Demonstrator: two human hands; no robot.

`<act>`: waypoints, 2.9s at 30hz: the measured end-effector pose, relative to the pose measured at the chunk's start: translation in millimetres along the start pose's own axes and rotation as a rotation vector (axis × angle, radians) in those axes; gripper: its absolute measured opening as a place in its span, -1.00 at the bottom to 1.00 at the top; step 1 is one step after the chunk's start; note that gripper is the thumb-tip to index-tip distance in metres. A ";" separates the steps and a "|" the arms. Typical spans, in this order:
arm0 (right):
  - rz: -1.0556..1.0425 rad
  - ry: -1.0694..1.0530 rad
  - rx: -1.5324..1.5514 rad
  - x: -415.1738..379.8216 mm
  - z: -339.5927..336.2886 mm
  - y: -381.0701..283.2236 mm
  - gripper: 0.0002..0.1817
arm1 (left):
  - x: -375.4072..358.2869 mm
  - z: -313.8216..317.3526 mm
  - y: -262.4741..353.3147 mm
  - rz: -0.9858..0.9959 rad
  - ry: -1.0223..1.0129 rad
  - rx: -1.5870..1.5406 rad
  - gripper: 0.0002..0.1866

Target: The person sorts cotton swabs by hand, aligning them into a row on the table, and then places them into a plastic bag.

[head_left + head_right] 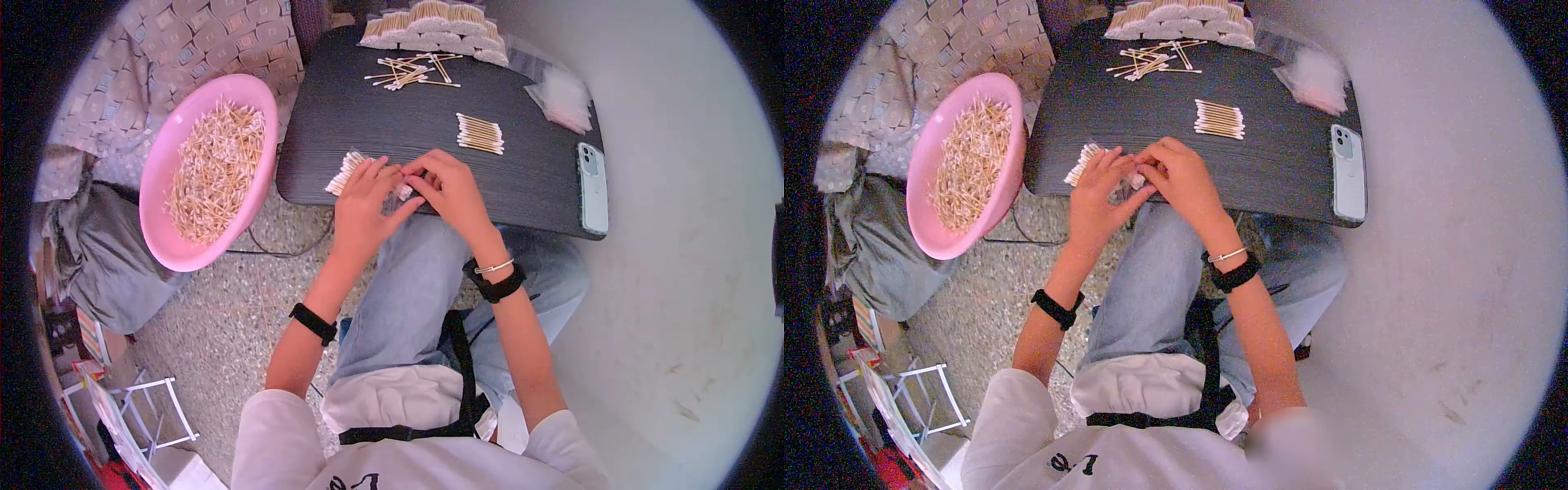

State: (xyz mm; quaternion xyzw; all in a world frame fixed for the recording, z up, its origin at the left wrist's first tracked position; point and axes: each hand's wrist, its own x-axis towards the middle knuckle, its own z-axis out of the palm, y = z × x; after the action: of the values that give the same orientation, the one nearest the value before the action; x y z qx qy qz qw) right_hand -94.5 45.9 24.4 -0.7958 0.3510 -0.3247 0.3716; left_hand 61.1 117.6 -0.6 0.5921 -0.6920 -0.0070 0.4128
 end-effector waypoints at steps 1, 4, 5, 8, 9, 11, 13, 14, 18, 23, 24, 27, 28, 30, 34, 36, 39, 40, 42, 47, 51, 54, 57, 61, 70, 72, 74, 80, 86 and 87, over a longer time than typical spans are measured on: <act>-0.007 0.006 0.009 0.4 0.9 2.4 -0.86 | 0.2 1.9 -0.5 -0.001 0.023 0.014 -0.59; 0.021 0.022 0.078 -1.4 0.1 6.5 -0.87 | 0.2 3.4 1.7 -0.002 0.062 0.016 -0.64; 0.042 0.028 0.106 -3.0 -0.7 7.1 -0.88 | 0.0 3.7 1.9 -0.005 0.050 0.024 -0.67; 0.029 0.022 0.116 -3.5 -3.0 9.5 -0.89 | 3.3 5.5 0.5 -0.006 0.015 0.021 -0.73; 0.031 0.024 0.121 -3.4 -3.7 9.5 -0.89 | 3.7 4.5 -0.3 -0.008 0.004 0.007 -0.74; 0.034 0.022 0.136 -3.8 -3.1 8.8 -0.89 | 3.0 3.1 -0.4 -0.020 -0.018 -0.004 -0.73; 0.015 0.007 0.121 -4.5 -2.3 10.8 -0.90 | 6.3 -2.6 0.0 -0.036 -0.035 0.003 -0.68; 0.007 0.000 0.115 -5.4 -1.9 12.0 -0.90 | 7.8 -5.0 1.4 -0.071 -0.051 -0.008 -0.65; 0.017 -0.028 0.100 -5.8 -4.4 6.5 -0.90 | 11.3 -5.1 2.6 -0.104 -0.098 0.027 -0.56; -0.028 -0.020 0.096 -6.9 -3.6 8.2 -0.91 | 10.4 -2.5 0.0 0.000 -0.113 0.132 -0.56; -0.023 -0.016 0.106 -7.0 -3.7 8.3 -0.92 | 11.8 -1.5 -3.0 0.043 -0.120 0.162 -0.57; -0.027 0.024 0.161 -5.8 -2.2 10.0 -0.92 | 13.3 -10.8 4.6 0.029 -0.131 0.023 -0.60; -0.038 0.050 0.196 -5.1 0.1 12.0 -0.91 | 16.9 -18.6 11.5 -0.002 -0.133 -0.061 -0.61; -0.023 0.060 0.267 -4.5 1.2 13.1 -0.90 | 26.8 -32.4 9.2 -0.130 -0.253 -0.251 -0.59; -0.009 0.063 0.308 -5.1 -0.4 16.4 -0.89 | 38.3 -35.8 -14.9 0.189 -0.235 0.021 -0.61; -0.019 0.084 0.352 -3.7 -1.7 19.6 -0.88 | 44.0 -33.9 -18.7 0.121 -0.340 -0.038 -0.63; 0.016 0.121 0.546 -4.4 -2.3 16.9 -0.83 | 51.7 -32.0 -20.6 0.027 -0.503 -0.214 -0.66; 0.026 0.148 0.620 -5.5 -3.1 12.9 -0.80 | 54.2 -31.3 -21.3 -0.004 -0.555 -0.287 -0.67; 0.010 0.192 0.721 -5.0 -4.4 11.5 -0.72 | 57.8 -28.3 -21.4 -0.168 -0.614 -0.364 -0.70; -0.019 0.204 0.758 -0.5 0.0 23.4 -0.52 | 51.3 2.7 -14.7 -0.462 -0.352 -1.027 -0.75; 0.048 0.166 0.707 -2.5 -3.0 25.2 -0.60 | 51.7 18.1 6.5 -0.453 -0.179 -1.097 -0.77; 0.081 0.173 0.717 -3.1 -2.0 23.9 -0.66 | 53.1 25.0 7.9 -0.440 -0.110 -1.078 -0.79; 0.066 0.169 0.690 -2.5 -3.0 26.1 -0.65 | 52.9 27.1 11.0 -0.527 -0.048 -1.123 -0.81; 0.063 0.168 0.668 -3.1 -1.9 23.1 -0.65 | 49.9 30.1 5.6 -0.507 -0.028 -1.159 -0.82; 0.073 0.206 0.782 0.6 -6.1 24.0 -0.81 | 45.3 22.8 9.9 -0.571 -0.142 -1.084 -0.74; 0.092 0.212 0.767 3.6 -5.1 22.9 -0.83 | 44.1 25.2 8.4 -0.496 -0.096 -1.138 -0.74; 0.078 0.216 0.728 7.5 0.4 20.2 -0.82 | 43.1 25.7 6.9 -0.443 -0.061 -1.148 -0.74; 0.046 0.224 0.692 11.3 4.2 21.4 -0.79 | 42.1 28.8 2.0 -0.421 -0.083 -1.128 -0.70; 0.096 0.197 0.685 12.7 3.4 15.5 -0.79 | 44.4 24.7 7.6 -0.396 -0.092 -1.125 -0.71; 0.108 0.190 0.686 11.8 2.4 16.0 -0.79 | 44.9 25.1 8.8 -0.379 -0.084 -1.118 -0.70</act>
State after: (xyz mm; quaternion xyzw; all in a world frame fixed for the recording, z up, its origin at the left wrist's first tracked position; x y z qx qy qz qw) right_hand -91.3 29.7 13.1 -0.5713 0.2962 -0.4759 0.5995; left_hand 41.3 71.2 12.6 0.3974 -0.4810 -0.4677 0.6261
